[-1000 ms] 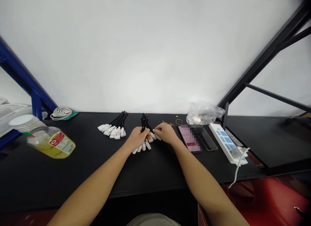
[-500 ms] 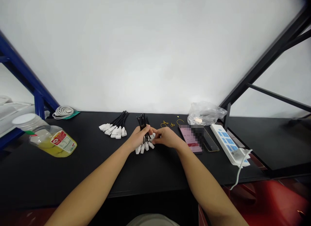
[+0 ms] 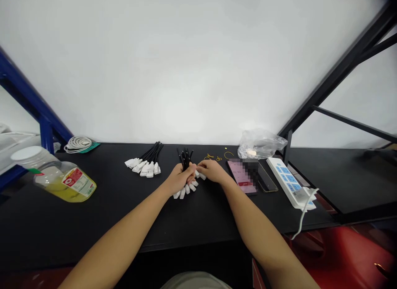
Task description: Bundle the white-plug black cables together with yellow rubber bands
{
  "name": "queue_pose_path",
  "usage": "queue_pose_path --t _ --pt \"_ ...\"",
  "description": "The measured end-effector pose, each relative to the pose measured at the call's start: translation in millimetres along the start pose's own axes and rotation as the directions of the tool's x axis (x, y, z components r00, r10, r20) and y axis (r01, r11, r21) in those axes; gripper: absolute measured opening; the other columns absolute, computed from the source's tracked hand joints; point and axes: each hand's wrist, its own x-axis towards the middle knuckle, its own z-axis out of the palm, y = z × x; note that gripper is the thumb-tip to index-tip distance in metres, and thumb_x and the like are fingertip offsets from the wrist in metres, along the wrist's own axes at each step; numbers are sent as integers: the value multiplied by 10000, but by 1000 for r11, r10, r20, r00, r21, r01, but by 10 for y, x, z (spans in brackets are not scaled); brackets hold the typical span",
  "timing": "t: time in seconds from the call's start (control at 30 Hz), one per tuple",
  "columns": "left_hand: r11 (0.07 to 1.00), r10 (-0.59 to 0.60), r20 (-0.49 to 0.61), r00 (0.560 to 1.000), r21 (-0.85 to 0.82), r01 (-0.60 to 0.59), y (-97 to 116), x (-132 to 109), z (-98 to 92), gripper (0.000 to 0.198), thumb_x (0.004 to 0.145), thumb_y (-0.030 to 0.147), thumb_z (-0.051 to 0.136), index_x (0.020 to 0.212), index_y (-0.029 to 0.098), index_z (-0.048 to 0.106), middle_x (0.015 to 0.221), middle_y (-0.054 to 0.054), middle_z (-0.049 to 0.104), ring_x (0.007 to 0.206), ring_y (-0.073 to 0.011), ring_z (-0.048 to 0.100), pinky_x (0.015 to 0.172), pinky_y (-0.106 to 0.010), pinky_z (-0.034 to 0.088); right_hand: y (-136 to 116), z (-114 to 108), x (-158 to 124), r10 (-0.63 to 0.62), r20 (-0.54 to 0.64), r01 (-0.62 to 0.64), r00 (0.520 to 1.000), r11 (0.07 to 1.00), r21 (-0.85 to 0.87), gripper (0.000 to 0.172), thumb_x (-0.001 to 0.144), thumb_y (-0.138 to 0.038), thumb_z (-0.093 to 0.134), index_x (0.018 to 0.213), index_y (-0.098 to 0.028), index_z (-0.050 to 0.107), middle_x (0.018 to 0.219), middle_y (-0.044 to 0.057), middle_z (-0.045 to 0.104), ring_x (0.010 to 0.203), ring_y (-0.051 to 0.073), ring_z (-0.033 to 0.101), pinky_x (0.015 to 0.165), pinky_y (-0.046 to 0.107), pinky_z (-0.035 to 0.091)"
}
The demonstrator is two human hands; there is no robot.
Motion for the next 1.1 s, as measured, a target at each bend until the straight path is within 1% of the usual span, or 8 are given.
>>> queue_pose_path --t 0.1,0.23,0.3,0.4,0.53,0.73,0.9,1.1 --pt "999 -29 -98 995 -39 25 -36 29 16 517 874 655 544 665 183 542 410 102 337 374 -68 349 614 -303 519 -11 -10 6 58 -91 -57 994 998 5 227 895 -289 563 798 -186 741 812 43 734 745 161 632 674 250 409" --pt "999 -14 -189 982 46 23 5 37 -12 558 851 672 564 895 129 686 615 -2 601 491 -116 545 596 -295 519 -28 -148 -31 47 -234 5 971 975 221 263 903 -358 564 846 -165 732 763 30 701 702 150 598 665 252 418" --pt "994 -25 -227 974 98 49 21 34 -32 636 850 684 556 1110 119 687 782 -59 682 596 -156 624 618 -308 528 -54 -212 -76 -48 -155 105 987 918 383 283 900 -397 581 921 -159 733 797 26 699 706 143 590 667 247 433" --pt "982 -1 -232 973 184 45 20 30 -60 657 873 678 529 1230 143 663 985 -113 720 772 -210 678 742 -356 545 -113 -248 -157 -231 149 134 961 868 478 269 876 -394 631 940 -155 738 814 25 698 706 141 586 669 247 450" --pt "990 50 -131 990 140 -32 7 31 -75 562 902 656 501 979 147 726 1142 -145 722 1056 -276 661 936 -403 504 -225 -196 -224 -306 328 183 894 916 357 198 861 -321 660 940 -168 759 838 27 719 722 148 607 682 247 452" --pt "999 38 -130 991 -5 -39 62 15 -67 515 902 643 519 670 184 526 805 -87 743 860 -243 699 907 -414 508 -344 -174 -239 -114 89 111 989 993 40 223 788 -379 758 688 -181 739 632 6 666 594 127 557 592 246 359" --pt "999 47 -115 992 6 -47 133 -9 -48 547 924 643 480 604 199 473 495 27 499 531 -144 563 697 -329 526 -138 -285 -193 -75 20 72 997 989 126 152 776 -337 748 796 -189 724 758 2 706 681 131 609 618 229 395" --pt "980 20 35 999 196 -27 156 -40 -38 532 920 599 519 603 176 577 582 -33 605 603 -163 597 717 -331 518 -31 -131 -69 8 -44 -7 999 1000 22 213 900 -346 597 923 -197 747 886 51 748 804 168 657 695 254 425"
